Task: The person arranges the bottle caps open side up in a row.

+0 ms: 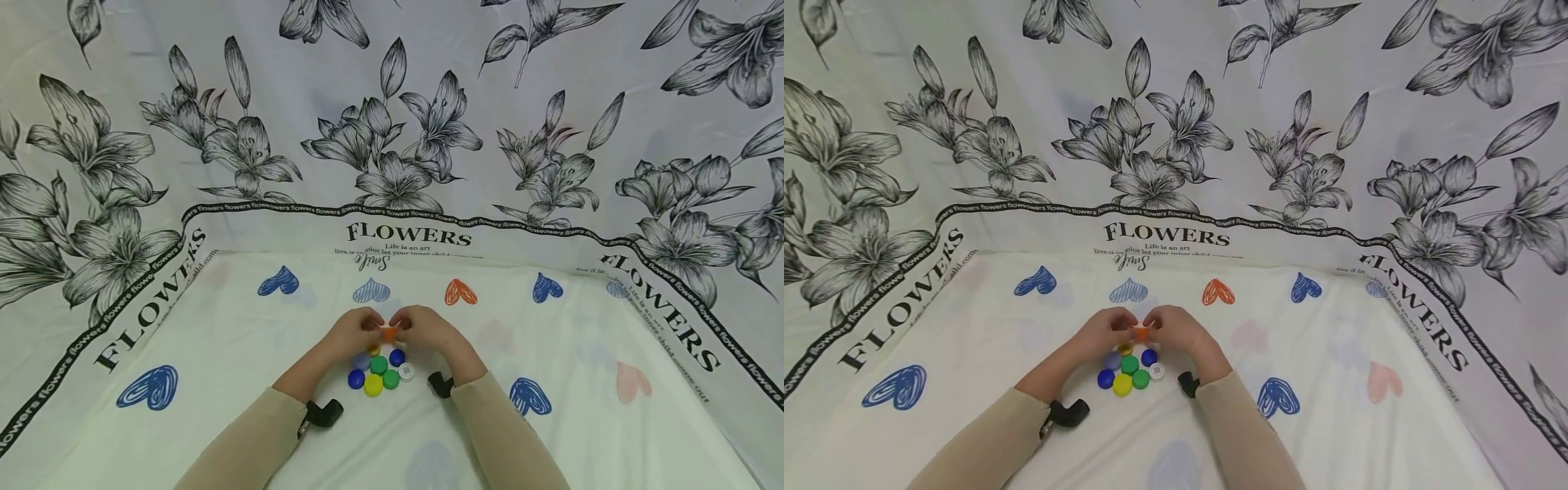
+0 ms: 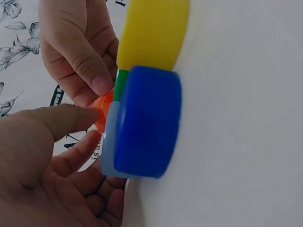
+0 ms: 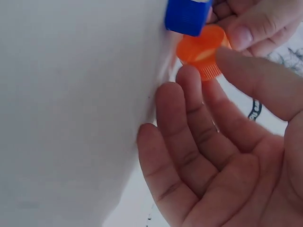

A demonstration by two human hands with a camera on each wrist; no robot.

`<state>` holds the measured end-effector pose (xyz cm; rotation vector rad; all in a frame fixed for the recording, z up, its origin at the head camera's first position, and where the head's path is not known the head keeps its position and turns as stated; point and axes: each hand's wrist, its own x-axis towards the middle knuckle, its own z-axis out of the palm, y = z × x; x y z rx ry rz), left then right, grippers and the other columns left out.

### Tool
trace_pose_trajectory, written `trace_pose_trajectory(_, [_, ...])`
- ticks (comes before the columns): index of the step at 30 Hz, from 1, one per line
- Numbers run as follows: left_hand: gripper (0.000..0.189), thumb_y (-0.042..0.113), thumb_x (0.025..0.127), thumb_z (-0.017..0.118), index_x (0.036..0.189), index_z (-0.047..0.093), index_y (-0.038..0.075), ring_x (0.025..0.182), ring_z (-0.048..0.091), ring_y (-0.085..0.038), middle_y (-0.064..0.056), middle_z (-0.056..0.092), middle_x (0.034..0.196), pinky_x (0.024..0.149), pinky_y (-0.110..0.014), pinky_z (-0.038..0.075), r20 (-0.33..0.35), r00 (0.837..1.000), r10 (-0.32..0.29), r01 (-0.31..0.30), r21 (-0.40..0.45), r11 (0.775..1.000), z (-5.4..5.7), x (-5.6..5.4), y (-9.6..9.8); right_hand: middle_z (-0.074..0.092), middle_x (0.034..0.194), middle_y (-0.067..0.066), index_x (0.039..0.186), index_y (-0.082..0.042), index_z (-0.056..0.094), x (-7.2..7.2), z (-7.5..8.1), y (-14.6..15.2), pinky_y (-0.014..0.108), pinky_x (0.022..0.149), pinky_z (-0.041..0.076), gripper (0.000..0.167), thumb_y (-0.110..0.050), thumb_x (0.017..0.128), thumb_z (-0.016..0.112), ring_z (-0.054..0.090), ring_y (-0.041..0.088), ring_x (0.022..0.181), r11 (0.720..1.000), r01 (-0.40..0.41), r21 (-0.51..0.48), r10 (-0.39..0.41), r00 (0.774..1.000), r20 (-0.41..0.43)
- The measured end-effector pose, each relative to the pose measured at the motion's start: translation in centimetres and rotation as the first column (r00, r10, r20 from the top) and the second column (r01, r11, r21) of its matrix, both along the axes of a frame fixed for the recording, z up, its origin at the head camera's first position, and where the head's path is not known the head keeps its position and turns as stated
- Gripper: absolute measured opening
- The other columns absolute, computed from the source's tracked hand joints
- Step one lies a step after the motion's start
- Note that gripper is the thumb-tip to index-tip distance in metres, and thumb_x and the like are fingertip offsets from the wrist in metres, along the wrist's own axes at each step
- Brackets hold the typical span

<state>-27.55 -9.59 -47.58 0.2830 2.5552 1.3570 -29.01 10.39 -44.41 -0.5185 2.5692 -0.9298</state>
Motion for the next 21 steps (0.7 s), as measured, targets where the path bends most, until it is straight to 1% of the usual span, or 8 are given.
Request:
trace_pose_trajectory(3, [0.013, 0.019, 0.097, 0.072, 0.104, 0.068, 0.008, 0.080, 0.061, -0.021, -0.005, 0.065, 0.091, 0.074, -0.029, 0.055, -0.006, 0.998, 0.065, -0.065, 0.025, 0.998, 0.0, -0.1, 0.1, 0.064, 0.093, 0.002, 0.108, -0.011, 0.069, -0.2, -0.2, -0.1, 0.035, 0.080, 0.051, 0.014, -0.014, 0.095, 0.072, 0.058, 0.021, 0.085, 0.999, 0.045, -0.022, -0.045, 0.999, -0.002])
trace_pose_trajectory(5, [0.014, 0.021, 0.096, 0.073, 0.100, 0.068, 0.009, 0.079, 0.060, -0.021, -0.005, 0.065, 0.090, 0.073, -0.028, 0.054, -0.008, 0.995, 0.094, -0.094, 0.036, 0.995, 0.0, -0.1, 0.1, 0.064, 0.093, 0.001, 0.106, -0.012, 0.068, -0.3, -0.3, -0.1, 0.035, 0.079, 0.051, 0.012, -0.015, 0.095, 0.073, 0.058, 0.021, 0.085, 0.996, 0.077, -0.034, -0.077, 0.997, 0.001])
trace_pose_trajectory(7, [0.014, 0.022, 0.096, 0.074, 0.099, 0.070, 0.009, 0.079, 0.060, -0.021, -0.004, 0.066, 0.089, 0.073, -0.028, 0.055, -0.008, 0.994, 0.111, -0.111, 0.048, 0.993, -0.1, -0.1, 0.2, 0.065, 0.092, 0.001, 0.103, -0.012, 0.068, -0.3, -0.5, -0.2, 0.034, 0.079, 0.051, 0.011, -0.017, 0.095, 0.074, 0.059, 0.020, 0.085, 0.994, 0.106, -0.042, -0.106, 0.994, 0.004])
trace_pose_trajectory(10, [0.015, 0.021, 0.097, 0.073, 0.103, 0.072, 0.008, 0.081, 0.061, -0.020, -0.003, 0.068, 0.092, 0.075, -0.028, 0.055, -0.003, 0.992, 0.126, -0.125, 0.067, 0.990, -0.1, -0.2, 0.2, 0.066, 0.091, 0.001, 0.101, -0.012, 0.069, -0.4, -0.7, -0.2, 0.034, 0.076, 0.052, 0.009, -0.019, 0.096, 0.073, 0.060, 0.020, 0.083, 0.988, 0.140, -0.063, -0.140, 0.990, 0.017])
trace_pose_trajectory(14, [0.020, 0.017, 0.097, 0.072, 0.113, 0.074, 0.006, 0.084, 0.062, -0.020, -0.004, 0.069, 0.098, 0.078, -0.029, 0.056, 0.013, 0.992, 0.126, -0.127, 0.082, 0.989, -0.2, -0.2, 0.3, 0.067, 0.089, 0.002, 0.099, -0.011, 0.070, -0.4, -1.0, -0.4, 0.033, 0.072, 0.052, 0.010, -0.021, 0.096, 0.073, 0.062, 0.020, 0.079, 0.976, 0.197, -0.098, -0.193, 0.980, 0.045])
trace_pose_trajectory(17, [0.025, 0.015, 0.098, 0.071, 0.121, 0.072, 0.005, 0.083, 0.061, -0.020, -0.005, 0.068, 0.103, 0.076, -0.030, 0.055, 0.011, 0.994, 0.109, -0.109, 0.072, 0.991, -0.2, -0.1, 0.3, 0.066, 0.089, 0.002, 0.099, -0.011, 0.069, -0.4, -1.2, -0.5, 0.032, 0.071, 0.051, 0.013, -0.023, 0.095, 0.075, 0.061, 0.020, 0.078, 0.964, 0.239, -0.113, -0.235, 0.971, 0.053])
trace_pose_trajectory(21, [0.033, 0.013, 0.099, 0.067, 0.131, 0.068, 0.006, 0.083, 0.059, -0.020, -0.005, 0.063, 0.105, 0.073, -0.029, 0.052, 0.008, 0.997, 0.078, -0.078, 0.048, 0.996, -0.2, 0.0, 0.3, 0.066, 0.088, 0.003, 0.098, -0.012, 0.068, -0.5, -1.4, -0.7, 0.032, 0.071, 0.050, 0.016, -0.025, 0.095, 0.076, 0.060, 0.020, 0.079, 0.953, 0.278, -0.123, -0.276, 0.960, 0.038])
